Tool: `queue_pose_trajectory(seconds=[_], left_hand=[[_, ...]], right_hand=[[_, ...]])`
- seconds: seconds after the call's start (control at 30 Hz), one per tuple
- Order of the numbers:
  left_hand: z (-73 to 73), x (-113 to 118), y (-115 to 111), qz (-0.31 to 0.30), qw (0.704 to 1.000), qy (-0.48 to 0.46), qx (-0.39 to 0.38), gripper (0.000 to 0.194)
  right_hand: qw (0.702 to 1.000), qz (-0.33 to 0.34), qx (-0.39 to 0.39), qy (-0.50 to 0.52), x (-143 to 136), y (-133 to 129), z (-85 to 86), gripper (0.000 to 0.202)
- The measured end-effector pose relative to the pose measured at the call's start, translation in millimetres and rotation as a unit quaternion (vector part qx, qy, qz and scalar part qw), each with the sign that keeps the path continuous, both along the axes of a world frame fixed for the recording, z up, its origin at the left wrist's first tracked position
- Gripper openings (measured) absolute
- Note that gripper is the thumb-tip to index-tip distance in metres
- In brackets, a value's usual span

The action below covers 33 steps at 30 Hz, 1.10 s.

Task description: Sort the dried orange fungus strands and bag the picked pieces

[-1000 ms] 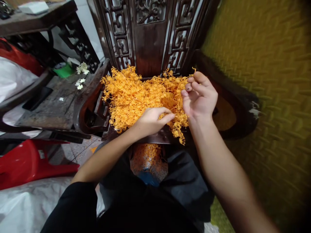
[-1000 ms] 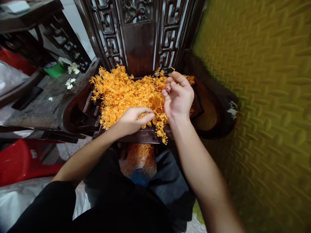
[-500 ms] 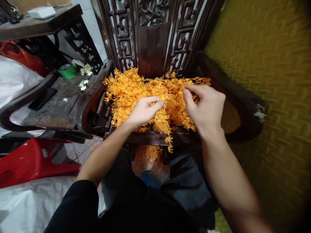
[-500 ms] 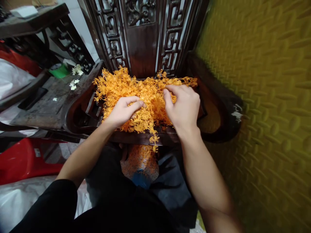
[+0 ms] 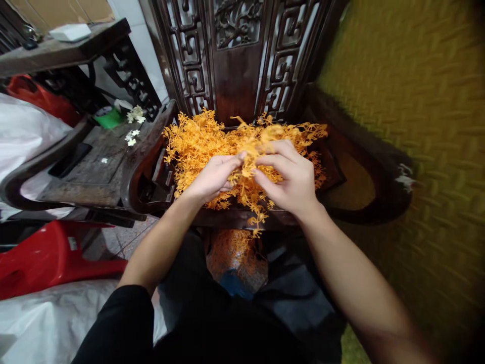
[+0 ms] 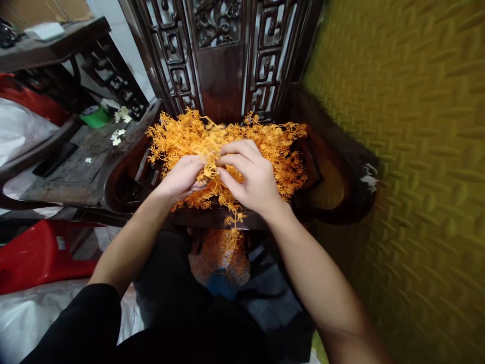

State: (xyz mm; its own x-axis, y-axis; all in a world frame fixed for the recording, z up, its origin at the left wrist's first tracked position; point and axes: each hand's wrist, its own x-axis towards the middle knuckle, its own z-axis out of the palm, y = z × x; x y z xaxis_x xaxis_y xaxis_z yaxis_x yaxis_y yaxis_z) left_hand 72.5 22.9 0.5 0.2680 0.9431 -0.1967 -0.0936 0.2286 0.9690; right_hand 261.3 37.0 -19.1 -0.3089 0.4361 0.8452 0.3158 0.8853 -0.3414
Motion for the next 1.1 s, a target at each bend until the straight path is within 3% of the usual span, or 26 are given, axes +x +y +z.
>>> queue_pose_trajectory(seconds=[0.07,0.2,0.33,0.47,0.63,0.8,0.87,0.93,1.0,1.1], left_hand=[[0.6,-3.9,2.0,0.007,1.000,-0.006,0.005,0.040],[0.7,-13.6,6.3,0.000,1.000,-0.021,0.020,0.032],[0.4,-16.4,4.6,0.023,0.997,0.038,0.064,0.037],[-0.1,-12.7,0.2,0.043,0.969,0.172,0.171,0.044],[-3.4,-8.0,-1.7,-0.041,0.922,0.311,0.227,0.037],[-5.2,-8.7,0.5,0.006,0.913,0.328,0.242,0.032],[-6.5,-9.7,2.4,0.031,0.908,0.336,0.250,0.033],[-9.4,-10.1,4.8,0.040,0.906,0.334,0.257,0.031],[-12.6,-9.2,6.6,0.037,0.908,0.324,0.263,0.030],[-11.5,-4.4,3.1,0.026,0.914,0.321,0.249,0.033]], right_hand=[[0.998,0.018,-0.046,0.036,-1.0,-1.2,-0.8,0.006],[0.966,0.054,-0.174,0.186,-5.6,1.4,-5.6,0.016],[0.904,0.039,-0.308,0.295,-10.5,9.2,-10.5,0.019],[0.814,0.054,-0.475,0.329,-16.7,14.5,-13.2,0.016],[0.776,0.048,-0.518,0.356,-21.5,13.5,-8.1,0.015],[0.700,0.140,-0.598,0.364,-12.2,10.2,0.5,0.037],[0.713,0.173,-0.600,0.320,-7.8,9.1,0.4,0.040],[0.746,0.184,-0.587,0.254,-6.4,7.9,-1.9,0.038],[0.775,0.173,-0.568,0.217,-8.4,7.1,-5.0,0.036],[0.796,0.138,-0.536,0.244,-13.7,10.6,-8.3,0.034]])
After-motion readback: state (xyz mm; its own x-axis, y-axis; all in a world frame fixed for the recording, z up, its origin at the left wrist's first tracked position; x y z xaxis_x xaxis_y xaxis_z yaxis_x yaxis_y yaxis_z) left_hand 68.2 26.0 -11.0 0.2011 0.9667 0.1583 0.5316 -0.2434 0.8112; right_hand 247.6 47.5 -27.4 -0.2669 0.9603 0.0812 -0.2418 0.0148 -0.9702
